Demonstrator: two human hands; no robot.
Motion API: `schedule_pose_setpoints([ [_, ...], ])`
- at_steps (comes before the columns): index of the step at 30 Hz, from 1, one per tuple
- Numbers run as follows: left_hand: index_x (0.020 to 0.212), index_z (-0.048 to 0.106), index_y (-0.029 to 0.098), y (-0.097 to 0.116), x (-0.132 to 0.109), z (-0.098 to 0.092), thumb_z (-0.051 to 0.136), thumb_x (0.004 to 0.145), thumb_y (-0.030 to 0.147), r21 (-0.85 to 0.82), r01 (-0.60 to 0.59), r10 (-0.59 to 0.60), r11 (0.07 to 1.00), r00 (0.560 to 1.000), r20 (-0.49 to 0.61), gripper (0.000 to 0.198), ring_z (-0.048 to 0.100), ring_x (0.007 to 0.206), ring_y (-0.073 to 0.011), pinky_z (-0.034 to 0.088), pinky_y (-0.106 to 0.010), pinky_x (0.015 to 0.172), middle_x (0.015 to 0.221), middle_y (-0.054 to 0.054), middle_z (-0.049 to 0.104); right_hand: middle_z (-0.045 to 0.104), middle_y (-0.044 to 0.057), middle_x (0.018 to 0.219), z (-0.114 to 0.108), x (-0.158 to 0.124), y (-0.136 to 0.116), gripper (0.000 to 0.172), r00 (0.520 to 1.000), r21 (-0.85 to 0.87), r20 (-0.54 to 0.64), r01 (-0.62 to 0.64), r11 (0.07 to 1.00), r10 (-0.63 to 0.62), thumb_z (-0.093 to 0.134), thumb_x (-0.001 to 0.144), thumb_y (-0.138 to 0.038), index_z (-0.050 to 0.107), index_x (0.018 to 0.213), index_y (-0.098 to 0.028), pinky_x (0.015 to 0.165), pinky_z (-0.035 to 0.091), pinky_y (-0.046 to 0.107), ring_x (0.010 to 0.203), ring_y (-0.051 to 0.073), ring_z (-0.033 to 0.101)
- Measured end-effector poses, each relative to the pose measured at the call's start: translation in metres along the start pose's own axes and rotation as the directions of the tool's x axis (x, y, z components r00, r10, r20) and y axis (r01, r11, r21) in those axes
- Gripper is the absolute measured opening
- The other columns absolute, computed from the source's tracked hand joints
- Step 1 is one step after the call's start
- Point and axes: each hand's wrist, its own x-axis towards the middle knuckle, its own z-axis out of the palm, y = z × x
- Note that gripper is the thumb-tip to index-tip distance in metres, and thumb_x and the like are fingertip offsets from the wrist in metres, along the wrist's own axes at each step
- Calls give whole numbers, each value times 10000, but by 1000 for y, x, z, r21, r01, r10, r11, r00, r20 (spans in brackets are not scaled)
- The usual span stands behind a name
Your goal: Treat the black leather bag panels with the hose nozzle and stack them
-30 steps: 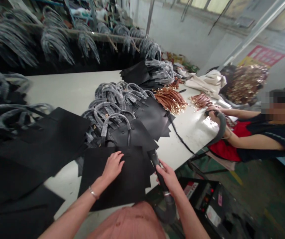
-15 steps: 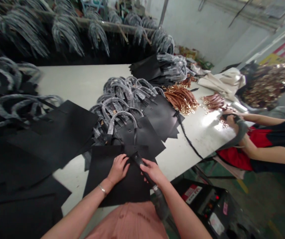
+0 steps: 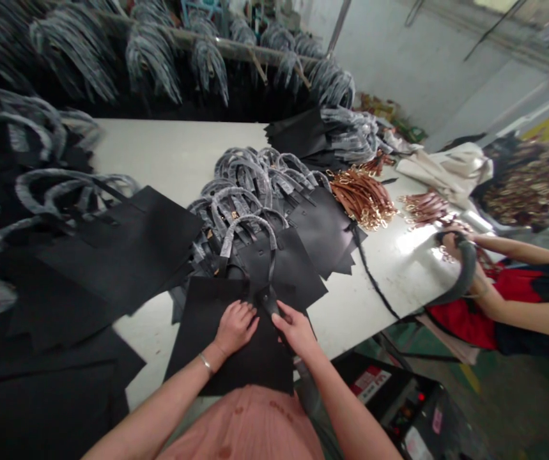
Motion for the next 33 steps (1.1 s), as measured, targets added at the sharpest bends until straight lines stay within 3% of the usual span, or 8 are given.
schedule_pose_setpoints([
  [3, 1138, 624, 150, -5, -14, 1, 451, 889, 101, -22, -78, 78, 997, 997, -1, 307, 583, 1134, -234, 466, -465, 1010, 1141, -114, 663, 644, -17, 716, 11, -3, -13, 677, 992, -14, -43, 120, 993, -121, 647, 782, -462, 493, 1377, -176, 483, 485, 217, 518, 99, 557],
  [7, 1246, 552, 121, -11, -42, 0, 390, 853, -1, -58, -180, 184, 982, 981, 62, 442, 458, 1298, -233, 468, -446, 1034, 1307, -123, 579, 650, -12, 724, 7, -13, -19, 687, 996, -63, 72, 53, 997, -49, 643, 791, -462, 479, 1389, -168, 461, 472, 217, 496, 100, 560],
  [10, 1236, 554, 107, -12, -54, 0, 397, 839, -4, -90, -184, 192, 979, 977, 93, 441, 471, 1288, -223, 460, -440, 1049, 1295, -128, 588, 640, -20, 678, 10, -7, -14, 645, 992, -162, 128, 30, 986, -9, 641, 802, -453, 508, 1368, -175, 438, 457, 216, 455, 97, 555],
  [16, 1237, 555, 106, -11, -52, 1, 425, 818, 3, -129, -143, 156, 981, 983, 94, 451, 489, 1274, -215, 449, -433, 1062, 1285, -131, 596, 649, -15, 699, 35, 21, -17, 615, 986, -213, 165, 63, 975, -28, 611, 827, -456, 504, 1371, -189, 433, 456, 212, 448, 93, 563],
  [24, 1195, 580, 114, -9, -50, -2, 452, 817, 18, -152, -120, 129, 981, 990, 53, 410, 525, 1237, -213, 469, -421, 1040, 1244, -124, 625, 644, -16, 679, 23, 14, -19, 641, 970, -223, 233, -15, 975, 68, 600, 829, -480, 475, 1390, -196, 415, 447, 214, 435, 102, 569],
  [33, 1099, 619, 132, -7, -45, -8, 486, 850, 78, -228, -95, 118, 969, 989, 91, 287, 612, 1073, -186, 490, -361, 999, 1049, -98, 685, 648, -18, 666, 54, 22, -33, 587, 952, -363, 305, 140, 921, -25, 612, 824, -430, 535, 1357, -198, 453, 449, 225, 432, 104, 551],
])
